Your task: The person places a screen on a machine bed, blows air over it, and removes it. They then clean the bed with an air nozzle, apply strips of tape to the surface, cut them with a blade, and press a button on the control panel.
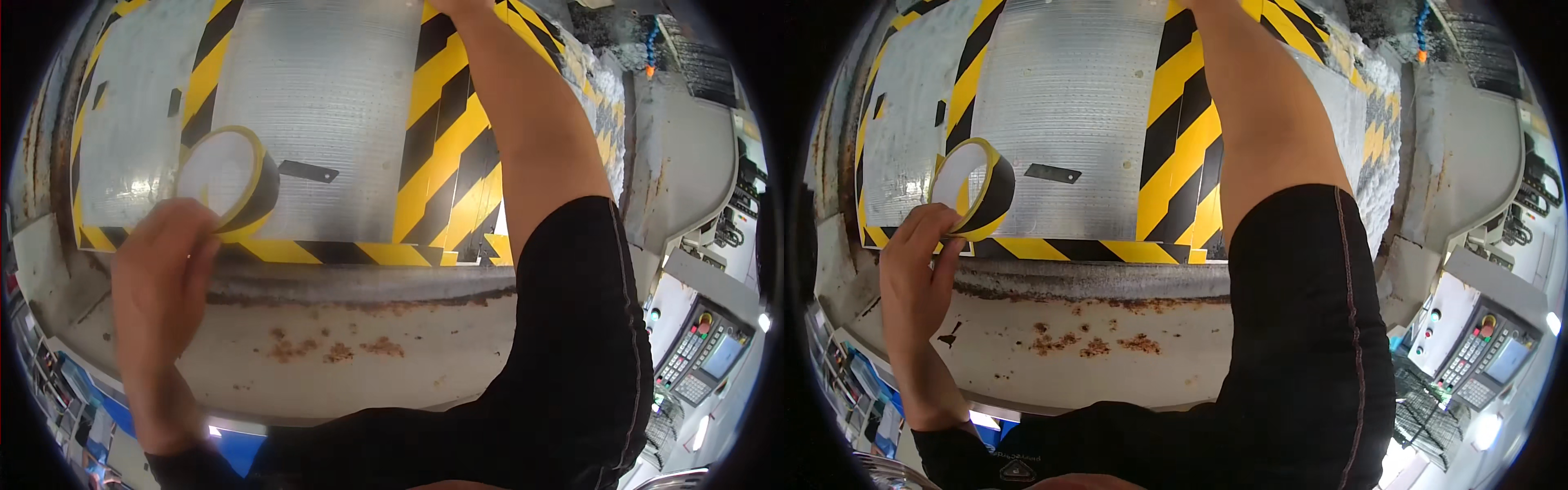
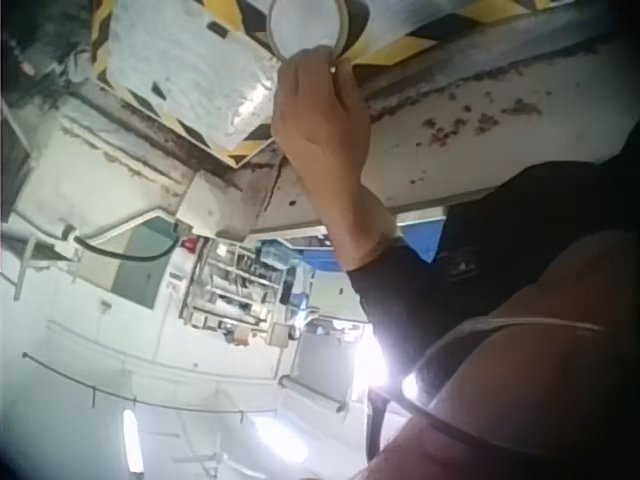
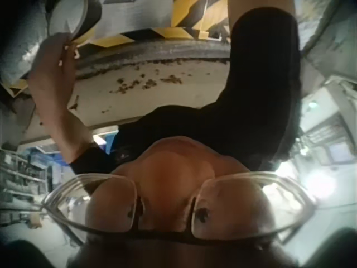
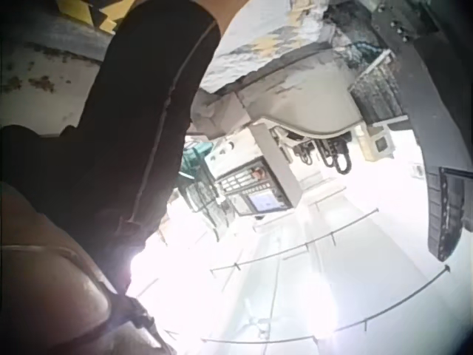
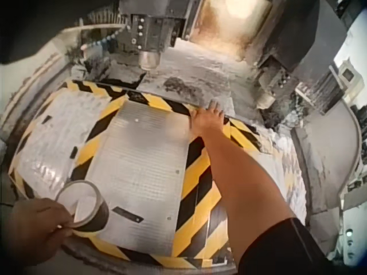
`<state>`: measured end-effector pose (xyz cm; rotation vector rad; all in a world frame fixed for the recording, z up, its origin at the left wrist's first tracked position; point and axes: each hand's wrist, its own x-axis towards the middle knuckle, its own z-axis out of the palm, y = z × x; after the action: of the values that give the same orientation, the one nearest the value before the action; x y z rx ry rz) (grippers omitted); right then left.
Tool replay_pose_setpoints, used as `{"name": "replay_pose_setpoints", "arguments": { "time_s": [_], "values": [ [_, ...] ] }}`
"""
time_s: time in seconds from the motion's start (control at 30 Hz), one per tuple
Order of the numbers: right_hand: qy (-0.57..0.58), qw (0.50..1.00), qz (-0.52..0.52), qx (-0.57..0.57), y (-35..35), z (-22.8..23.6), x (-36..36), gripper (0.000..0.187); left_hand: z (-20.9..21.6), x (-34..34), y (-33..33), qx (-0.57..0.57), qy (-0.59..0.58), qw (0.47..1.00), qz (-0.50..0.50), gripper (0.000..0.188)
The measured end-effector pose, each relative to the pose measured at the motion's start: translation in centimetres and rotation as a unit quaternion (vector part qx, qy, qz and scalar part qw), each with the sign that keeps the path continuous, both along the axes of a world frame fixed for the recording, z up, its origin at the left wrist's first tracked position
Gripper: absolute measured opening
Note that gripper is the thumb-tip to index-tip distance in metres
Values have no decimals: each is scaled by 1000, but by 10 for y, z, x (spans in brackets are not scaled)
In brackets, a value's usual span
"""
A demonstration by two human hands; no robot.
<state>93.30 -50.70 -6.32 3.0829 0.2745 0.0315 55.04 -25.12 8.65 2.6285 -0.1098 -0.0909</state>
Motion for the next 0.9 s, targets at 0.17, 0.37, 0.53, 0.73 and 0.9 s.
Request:
{"name": "replay_pose_setpoints", "arguments": {
  "time_s": [0.17,0.37,0.53,0.73,0.9],
  "values": [
    [198,973,39,110,-10,36,3,70,-6,0,2,8,25,1000,5,22],
    [-271,955,115,40,-25,-48,-64,64,-15,-2,11,15,27,999,10,26],
    [-191,956,195,110,-24,-28,-218,58,-13,-8,22,4,-8,1000,1,25],
    [-141,947,234,167,-40,-40,-329,55,-23,-9,26,-31,-1,999,12,26],
    [-129,937,291,140,-36,-29,-298,54,-17,-13,26,-11,-13,1000,-13,26]
  ]
}}
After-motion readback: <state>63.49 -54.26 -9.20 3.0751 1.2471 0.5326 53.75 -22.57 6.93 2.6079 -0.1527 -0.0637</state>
